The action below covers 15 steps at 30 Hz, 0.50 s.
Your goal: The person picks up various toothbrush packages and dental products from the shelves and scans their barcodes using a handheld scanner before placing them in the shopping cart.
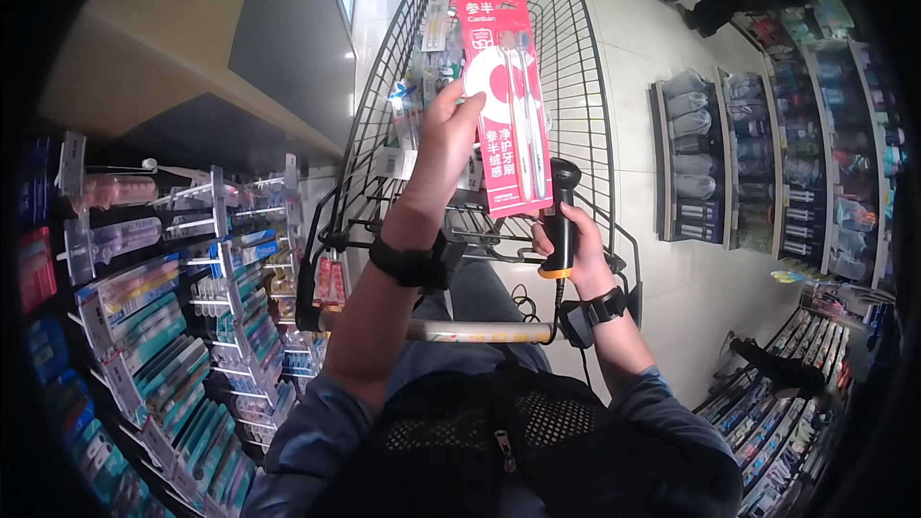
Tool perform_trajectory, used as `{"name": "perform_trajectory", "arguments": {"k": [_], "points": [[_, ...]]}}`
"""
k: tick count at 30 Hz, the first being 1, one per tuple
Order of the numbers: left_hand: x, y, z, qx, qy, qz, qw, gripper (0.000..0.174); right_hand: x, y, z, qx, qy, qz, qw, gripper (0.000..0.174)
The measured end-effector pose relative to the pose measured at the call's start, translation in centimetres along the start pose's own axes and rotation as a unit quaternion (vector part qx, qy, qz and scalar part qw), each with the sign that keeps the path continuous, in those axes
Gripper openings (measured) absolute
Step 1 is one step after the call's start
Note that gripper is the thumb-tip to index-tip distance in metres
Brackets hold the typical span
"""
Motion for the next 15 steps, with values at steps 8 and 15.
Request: {"name": "perform_trajectory", "arguments": {"k": [8, 15], "points": [[-0.1, -0.4, 0.0, 0.005, -0.021, 0.028, 0.999, 0.029, 0.1, 0.0, 0.1, 0.004, -0.036, -0.013, 0.999, 0.040], [0.0, 0.1, -0.4, 0.029, 0.005, 0.031, 0.999, 0.033, -0.5, -0.2, 0.0, 0.004, -0.049, -0.023, 0.999, 0.040]]}}
Point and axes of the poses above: each hand's wrist, its own z-axis towards the middle knuckle, its own x-axis out of the back of the hand, y = z × x, the point moved 6 cm from there along z, towards the middle knuckle, and after that the axes turned 3 degrees about -z, right-handed, at the moved point
